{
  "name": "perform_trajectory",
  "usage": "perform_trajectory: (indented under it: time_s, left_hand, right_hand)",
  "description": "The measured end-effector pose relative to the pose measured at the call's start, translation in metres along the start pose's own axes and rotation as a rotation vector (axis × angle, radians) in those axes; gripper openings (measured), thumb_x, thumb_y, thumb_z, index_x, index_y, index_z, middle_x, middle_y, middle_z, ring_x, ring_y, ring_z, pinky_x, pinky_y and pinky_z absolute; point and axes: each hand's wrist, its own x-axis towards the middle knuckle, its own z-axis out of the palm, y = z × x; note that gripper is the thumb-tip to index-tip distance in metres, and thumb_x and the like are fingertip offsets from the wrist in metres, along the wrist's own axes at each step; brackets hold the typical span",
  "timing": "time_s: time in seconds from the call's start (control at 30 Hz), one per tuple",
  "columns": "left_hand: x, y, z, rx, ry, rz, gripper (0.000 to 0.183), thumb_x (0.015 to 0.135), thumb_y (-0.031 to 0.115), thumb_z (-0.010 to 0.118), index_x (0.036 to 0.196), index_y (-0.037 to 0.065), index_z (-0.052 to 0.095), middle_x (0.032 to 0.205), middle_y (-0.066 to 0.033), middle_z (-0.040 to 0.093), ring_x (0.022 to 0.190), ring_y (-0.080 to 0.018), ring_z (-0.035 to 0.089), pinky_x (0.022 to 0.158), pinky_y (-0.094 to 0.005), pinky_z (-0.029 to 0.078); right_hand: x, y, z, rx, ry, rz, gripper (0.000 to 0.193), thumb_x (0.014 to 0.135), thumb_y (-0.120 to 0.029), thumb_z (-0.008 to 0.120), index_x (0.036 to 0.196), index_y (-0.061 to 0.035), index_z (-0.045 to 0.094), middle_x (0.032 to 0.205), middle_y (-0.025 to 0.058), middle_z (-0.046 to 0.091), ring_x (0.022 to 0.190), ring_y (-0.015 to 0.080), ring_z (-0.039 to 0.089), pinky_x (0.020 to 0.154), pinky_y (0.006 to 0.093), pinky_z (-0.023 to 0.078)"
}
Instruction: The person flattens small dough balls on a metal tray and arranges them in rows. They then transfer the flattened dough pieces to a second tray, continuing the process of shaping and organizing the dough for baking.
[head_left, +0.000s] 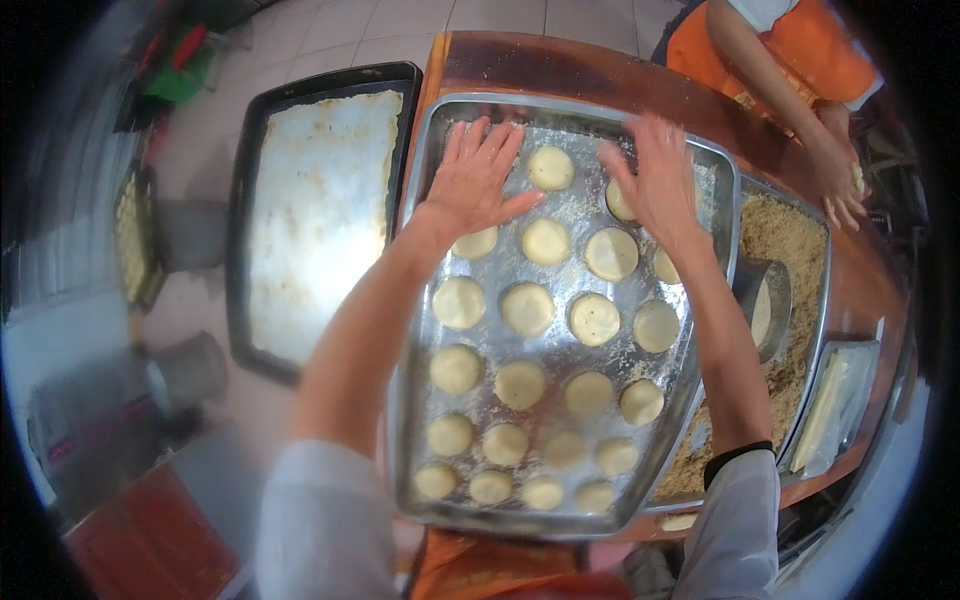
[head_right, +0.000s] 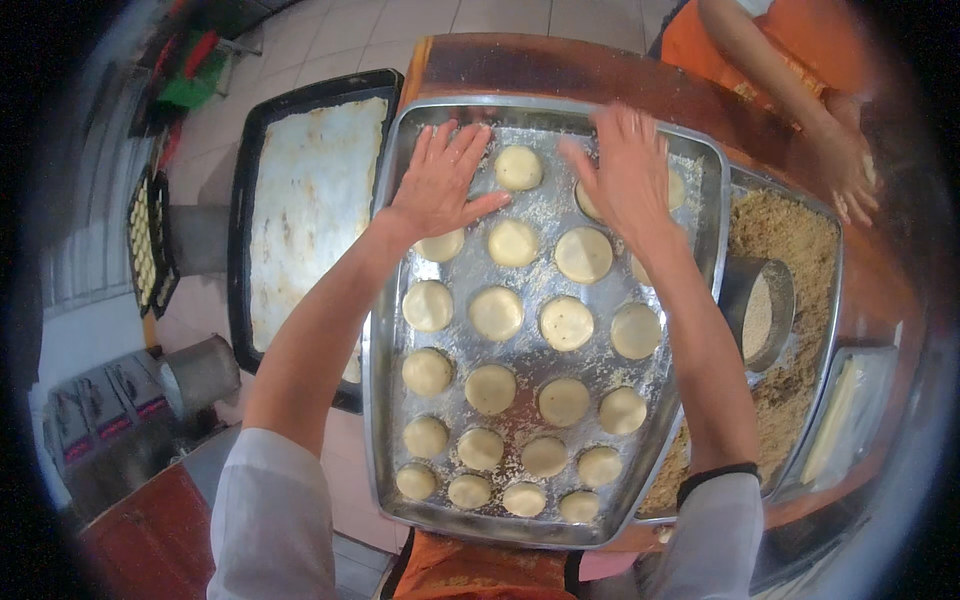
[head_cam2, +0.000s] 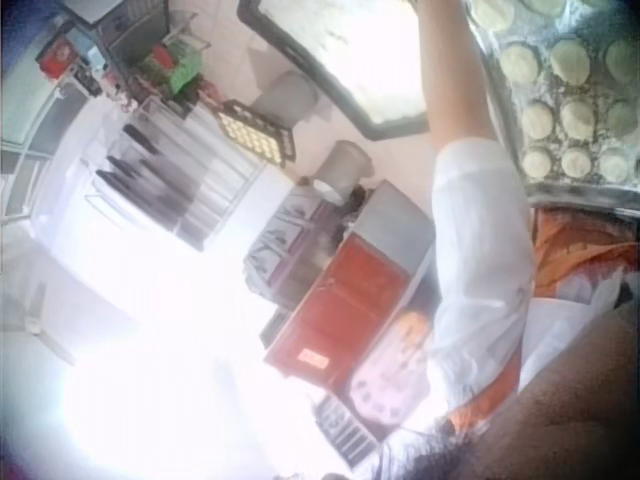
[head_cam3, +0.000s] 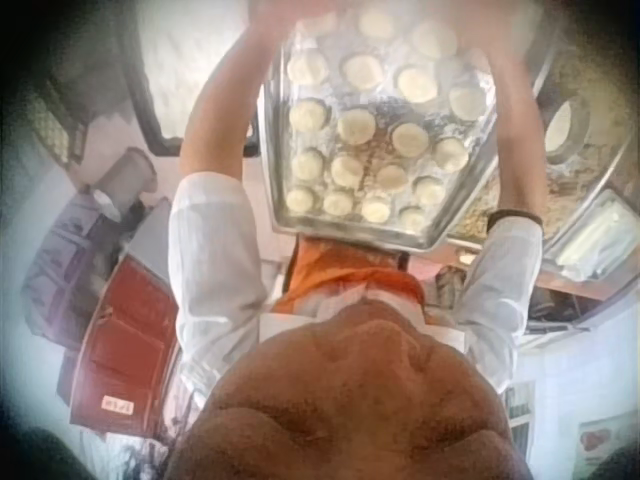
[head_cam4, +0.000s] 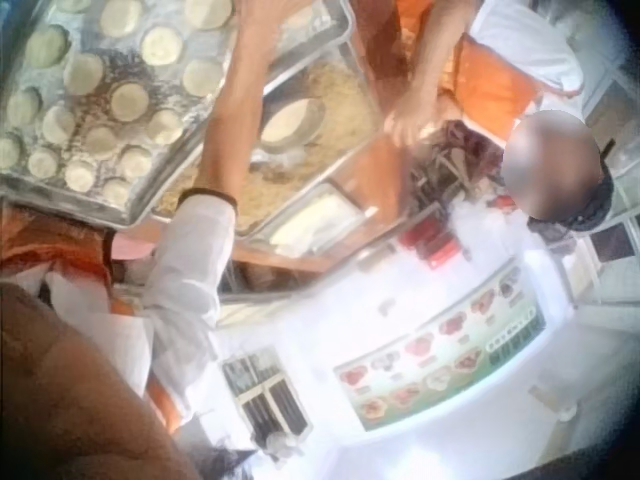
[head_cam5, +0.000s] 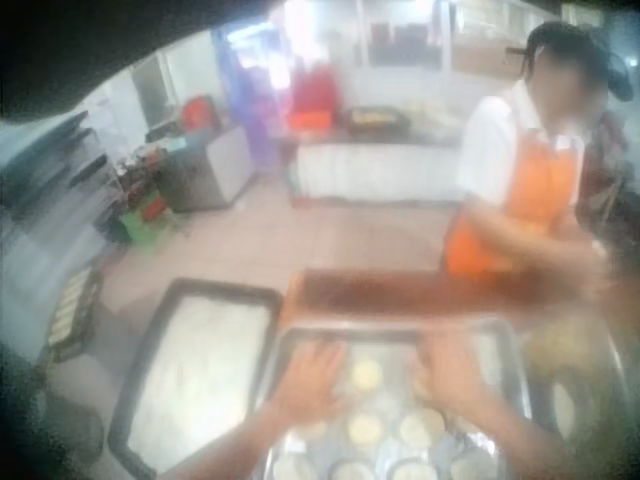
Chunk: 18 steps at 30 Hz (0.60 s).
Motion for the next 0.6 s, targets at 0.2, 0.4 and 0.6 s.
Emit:
perform_trajectory:
  time_s: [0.2,0.4,0.6]
  left_hand:
    - [0.003,0.003,-0.001,-0.057,0.032,0.016,0.079,0.082,0.054,0.056,0.137,0.001,0.035,0.136,-0.0181,0.04,0.13,-0.0378,0.03,0.109,-0.0491,0.019]
    - [-0.001,-0.002,-0.021,-0.147,-0.056,-0.156,0.072,0.073,0.031,0.072,0.13,-0.001,0.041,0.123,-0.0213,0.048,0.116,-0.0354,0.044,0.099,-0.0446,0.035]
    - [0.008,0.002,-0.041,-0.236,0.034,-0.214,0.068,0.068,0.026,0.076,0.122,-0.002,0.047,0.113,-0.023,0.053,0.108,-0.0373,0.049,0.094,-0.0428,0.04]
  right_hand:
    - [0.015,-0.001,0.055,-0.295,0.188,-0.046,0.051,0.092,-0.04,0.046,0.136,-0.0144,0.04,0.138,0.0041,0.042,0.129,0.0218,0.035,0.107,0.0507,0.018]
    - [0.01,-0.004,0.06,-0.263,0.184,-0.005,0.054,0.093,-0.043,0.044,0.138,-0.0145,0.038,0.139,0.0032,0.041,0.13,0.0208,0.034,0.109,0.0502,0.016]
    - [0.013,-0.001,0.057,-0.233,0.213,0.008,0.054,0.093,-0.043,0.044,0.137,-0.0123,0.039,0.136,0.0049,0.045,0.128,0.0219,0.037,0.109,0.0478,0.015]
